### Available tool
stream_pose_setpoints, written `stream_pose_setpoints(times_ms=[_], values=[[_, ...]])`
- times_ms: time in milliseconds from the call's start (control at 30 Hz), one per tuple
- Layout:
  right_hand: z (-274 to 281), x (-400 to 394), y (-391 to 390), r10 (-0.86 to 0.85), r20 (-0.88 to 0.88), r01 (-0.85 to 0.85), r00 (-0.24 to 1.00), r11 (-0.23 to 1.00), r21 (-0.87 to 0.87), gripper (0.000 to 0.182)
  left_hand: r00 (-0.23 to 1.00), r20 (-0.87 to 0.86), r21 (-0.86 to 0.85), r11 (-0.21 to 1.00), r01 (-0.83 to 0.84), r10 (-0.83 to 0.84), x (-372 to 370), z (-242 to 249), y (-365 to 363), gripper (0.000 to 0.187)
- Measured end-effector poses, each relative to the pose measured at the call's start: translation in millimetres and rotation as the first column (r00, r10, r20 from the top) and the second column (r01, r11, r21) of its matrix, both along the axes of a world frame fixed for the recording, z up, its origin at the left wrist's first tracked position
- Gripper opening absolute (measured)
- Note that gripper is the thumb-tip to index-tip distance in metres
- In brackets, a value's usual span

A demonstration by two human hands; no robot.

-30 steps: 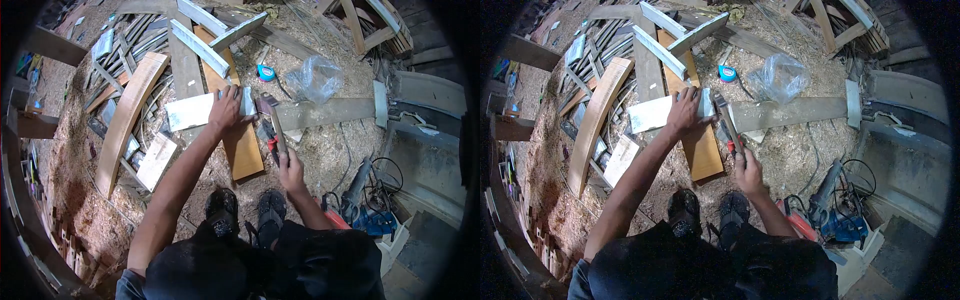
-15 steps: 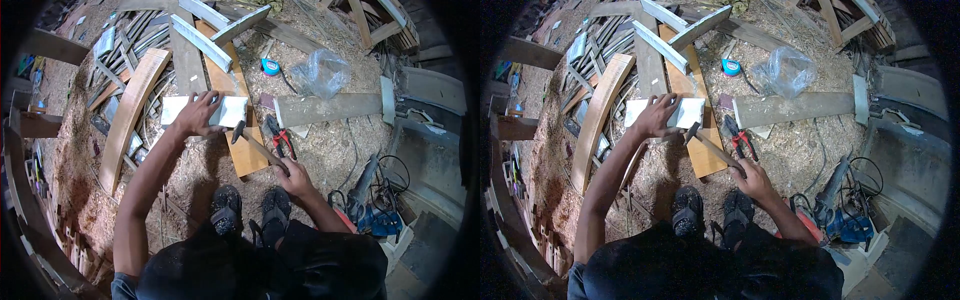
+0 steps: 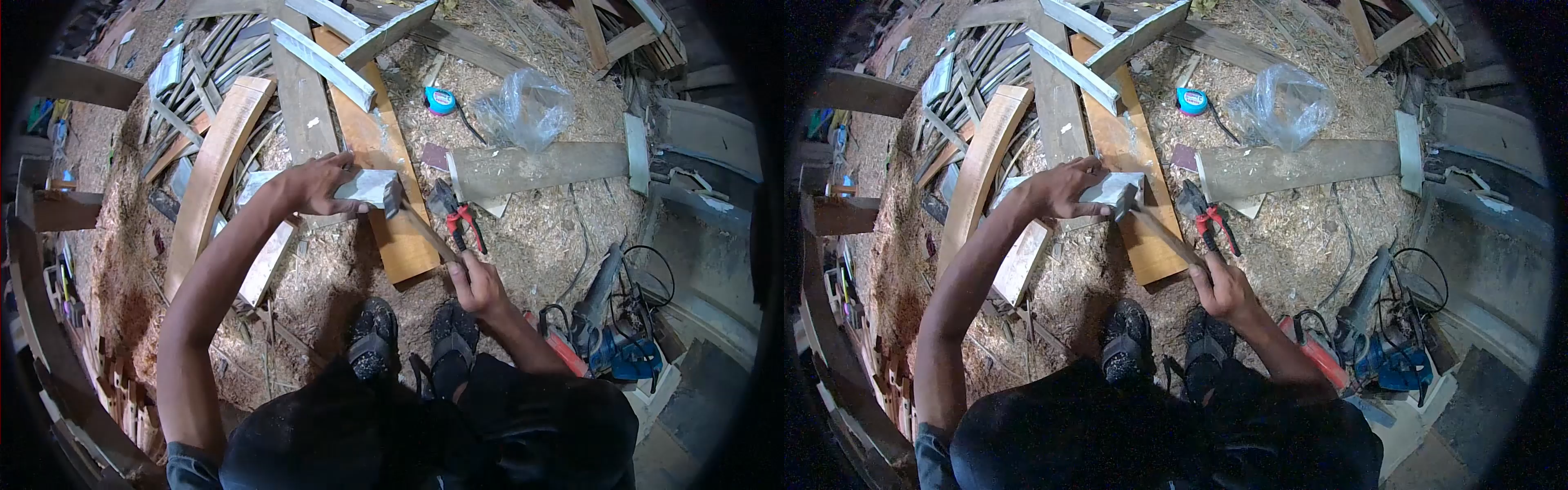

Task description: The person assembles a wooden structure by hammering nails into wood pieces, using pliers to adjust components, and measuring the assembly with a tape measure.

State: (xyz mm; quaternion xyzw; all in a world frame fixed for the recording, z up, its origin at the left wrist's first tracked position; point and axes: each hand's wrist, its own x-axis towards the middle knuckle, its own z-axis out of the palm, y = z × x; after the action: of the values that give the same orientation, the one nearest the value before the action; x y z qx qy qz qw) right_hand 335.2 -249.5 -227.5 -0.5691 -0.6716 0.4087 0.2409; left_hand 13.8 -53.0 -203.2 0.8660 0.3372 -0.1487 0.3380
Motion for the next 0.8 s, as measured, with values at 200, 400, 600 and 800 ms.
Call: stream_pose_setpoints(times_ms=[200,400,600,800], values=[[8.5,-4.6,11.9,-0.010,0.024,0.011,1.000,1.000,-0.029,0.021,0.999,-0.039,0.026,1.000,-0.005,0.006,5.4,10.5,-0.3,0.091],[0.5,0.0,7.8,-0.040,0.013,0.041,0.999,0.996,-0.082,0.025,0.995,-0.104,0.213,0.977,0.014,0.008,12.6,14.9,-10.8,0.092],[-10.8,-1.9,-0.2,-0.292,-0.285,0.245,0.913,0.951,-0.189,0.030,0.970,-0.155,0.418,0.902,-0.108,0.188,41.6,5.5,-24.1,0.095],[-15.6,-5.0,7.8,-0.375,-0.309,0.316,0.874,0.921,-0.226,0.036,0.913,0.157,0.653,0.654,-0.382,0.377,92.4,-53.9,-28.9,0.100]])
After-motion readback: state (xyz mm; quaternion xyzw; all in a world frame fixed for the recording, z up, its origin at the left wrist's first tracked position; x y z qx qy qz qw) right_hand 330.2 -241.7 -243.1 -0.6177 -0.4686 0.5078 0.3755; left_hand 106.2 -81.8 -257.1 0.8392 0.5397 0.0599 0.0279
